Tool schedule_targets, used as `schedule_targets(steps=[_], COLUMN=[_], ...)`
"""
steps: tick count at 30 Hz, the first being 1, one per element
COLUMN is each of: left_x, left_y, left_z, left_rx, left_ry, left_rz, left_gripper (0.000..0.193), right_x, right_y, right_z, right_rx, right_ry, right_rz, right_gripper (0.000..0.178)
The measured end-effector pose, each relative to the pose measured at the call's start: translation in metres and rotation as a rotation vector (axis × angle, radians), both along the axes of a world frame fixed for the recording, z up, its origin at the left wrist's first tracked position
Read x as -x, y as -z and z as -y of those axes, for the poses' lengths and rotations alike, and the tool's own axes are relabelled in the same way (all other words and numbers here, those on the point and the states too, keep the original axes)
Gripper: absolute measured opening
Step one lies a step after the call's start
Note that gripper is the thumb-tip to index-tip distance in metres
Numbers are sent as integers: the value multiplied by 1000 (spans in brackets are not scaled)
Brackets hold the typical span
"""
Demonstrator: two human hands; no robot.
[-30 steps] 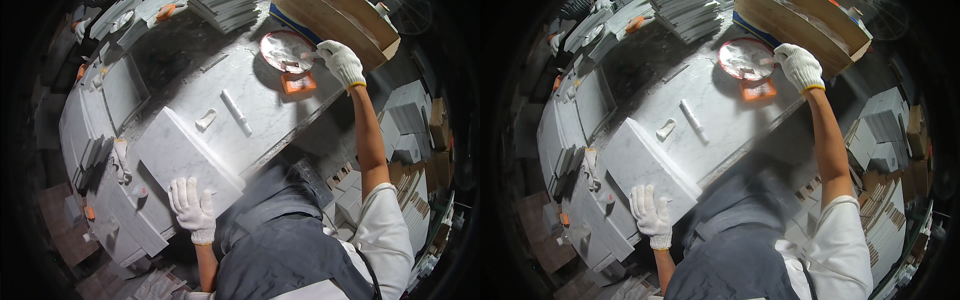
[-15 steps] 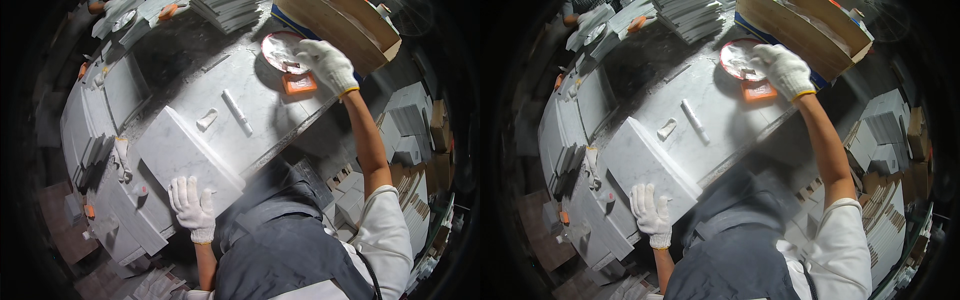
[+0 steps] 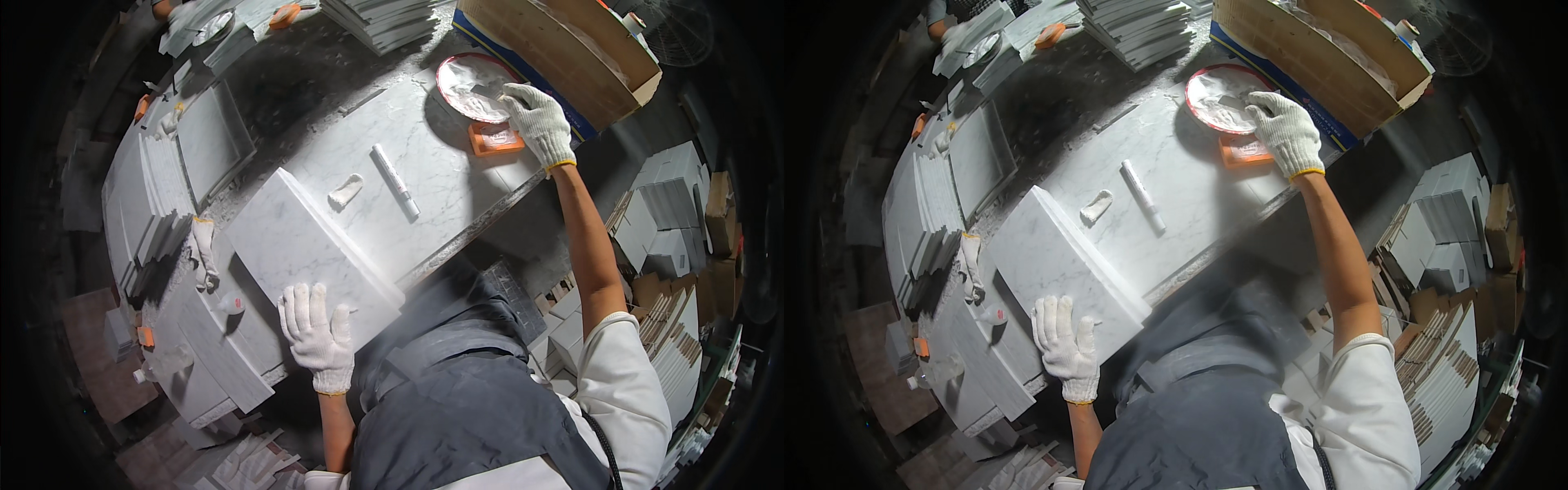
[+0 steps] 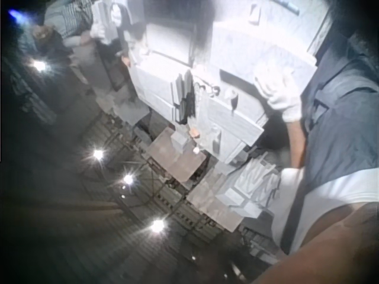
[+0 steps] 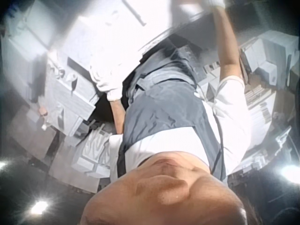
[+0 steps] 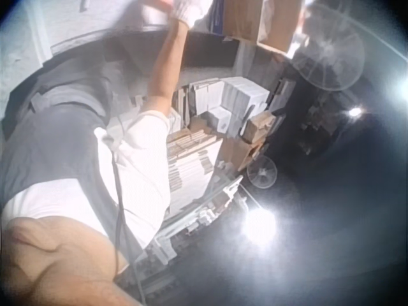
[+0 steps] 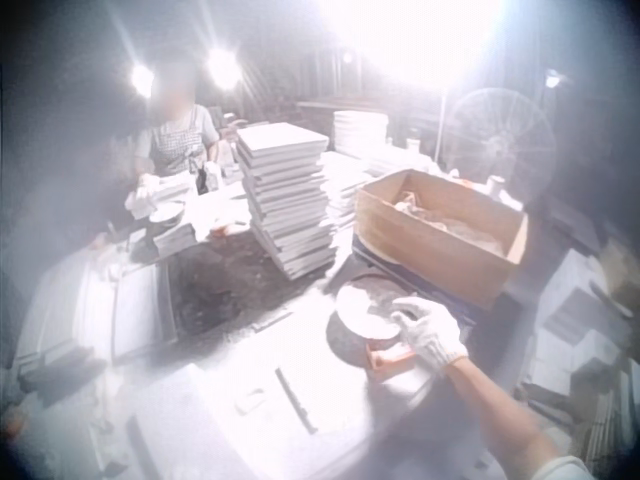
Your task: The person repeatedly picks up rectangular stone tiles, wipes their surfaces with a cloth, applies a liquid from a small bottle, and uses a marker to draw lines on the tiles. The tiles are handled one at a time and placed back on the workbench.
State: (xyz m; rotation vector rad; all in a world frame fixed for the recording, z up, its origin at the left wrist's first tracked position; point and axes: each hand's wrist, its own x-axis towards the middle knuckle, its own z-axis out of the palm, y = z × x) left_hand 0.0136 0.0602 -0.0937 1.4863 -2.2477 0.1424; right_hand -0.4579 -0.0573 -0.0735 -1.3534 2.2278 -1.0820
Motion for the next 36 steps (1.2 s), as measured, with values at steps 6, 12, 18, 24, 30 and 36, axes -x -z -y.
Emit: schedule_targets(steps=[6, 12, 18, 24, 30, 36], left_x=[-1, 0, 0, -1, -2, 0], left_y=[-1, -1, -2, -1, 0, -1], left_z=[1, 1, 2, 2, 1, 3], left_rx=[7, 23, 13, 12, -5, -6], left_ry=[14, 17, 23, 18, 16, 18], left_rz=[1, -11, 10, 12, 10, -15], left_gripper=[45, 44, 46, 48, 48, 47], right_x=[-13, -19, -21, -18, -13, -8], right_y=[31, 34, 35, 37, 41, 48], right_z=[15, 17, 11, 8, 8, 8], right_rx=[46, -69, 17, 39, -14, 11], right_ry=[114, 111, 126, 116, 128, 155], right_rz=[12, 407, 488, 504, 523, 568], right_gripper=[30, 33, 34, 33, 34, 33])
